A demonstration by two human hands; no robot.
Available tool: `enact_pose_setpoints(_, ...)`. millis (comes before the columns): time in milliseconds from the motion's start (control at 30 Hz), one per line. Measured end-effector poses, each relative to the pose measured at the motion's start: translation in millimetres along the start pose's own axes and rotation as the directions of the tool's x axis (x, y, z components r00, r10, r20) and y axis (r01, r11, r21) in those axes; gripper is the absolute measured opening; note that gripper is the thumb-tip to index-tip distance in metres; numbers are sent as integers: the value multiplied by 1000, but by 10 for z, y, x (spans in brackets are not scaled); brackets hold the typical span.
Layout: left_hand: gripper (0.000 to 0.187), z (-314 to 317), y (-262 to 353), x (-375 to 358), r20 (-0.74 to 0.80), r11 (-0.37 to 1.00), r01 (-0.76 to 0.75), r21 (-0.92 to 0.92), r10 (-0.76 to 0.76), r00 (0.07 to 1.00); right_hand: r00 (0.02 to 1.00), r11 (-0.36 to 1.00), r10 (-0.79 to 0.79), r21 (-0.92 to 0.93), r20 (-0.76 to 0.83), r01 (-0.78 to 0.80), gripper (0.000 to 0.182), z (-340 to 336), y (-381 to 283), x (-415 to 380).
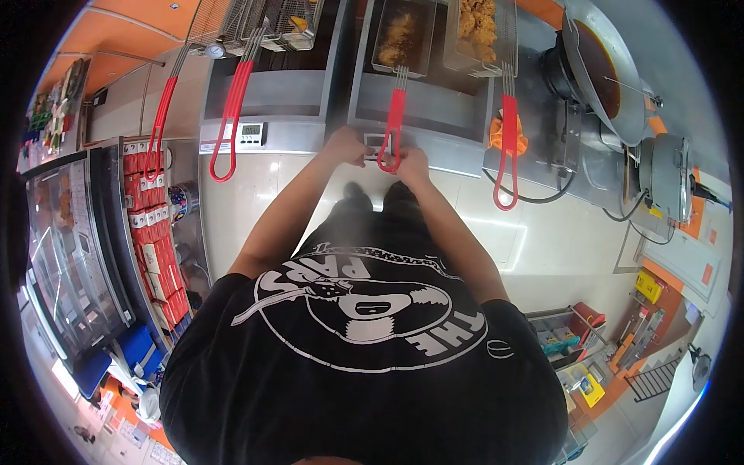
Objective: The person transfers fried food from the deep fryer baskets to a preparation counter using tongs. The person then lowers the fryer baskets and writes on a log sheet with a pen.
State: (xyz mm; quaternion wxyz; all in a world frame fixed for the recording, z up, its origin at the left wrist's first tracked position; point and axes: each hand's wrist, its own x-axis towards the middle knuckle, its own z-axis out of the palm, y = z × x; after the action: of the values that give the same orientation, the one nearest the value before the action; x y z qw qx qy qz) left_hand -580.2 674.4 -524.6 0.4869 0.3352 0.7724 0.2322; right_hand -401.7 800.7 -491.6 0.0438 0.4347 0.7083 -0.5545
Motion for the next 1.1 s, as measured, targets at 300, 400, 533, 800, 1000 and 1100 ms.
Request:
enact_pose_setpoints(300, 34, -56, -5, -130, 23, 950, -66, -305, 77, 997, 979, 940, 164, 282, 121, -193, 35, -78, -137, -10)
enact_pose_setpoints(400, 36, 49, -231, -56, -36, 920, -313, -238, 314, 949, 954, 897, 258, 328, 155, -296, 37, -54, -107, 32)
enact_pose_setpoints(533, 33, 9, -344, 62, 21, 883, -457, 108, 458, 889, 980, 961, 155, 209, 123, -179, 34, -53, -17, 92)
enact_pose_setpoints(800, 36, 232, 270, -758, 215, 767, 53, -639, 112, 970, 934, 779, 94, 559, 344, -284, 38, -236, 413, -351)
enact_pose_setpoints(1000, 70, 322, 176, -748, 290, 721, 358, -593, -224, 930, 973, 705, 230, 683, 34, -191, 32, -1295, 751, -980)
enact_pose_setpoints(1100, 74, 180, 491, -716, -134, 684, 125, -718, -313, 940, 884, 685, 343, 729, -317, -4, 25, -2079, 1142, -990)
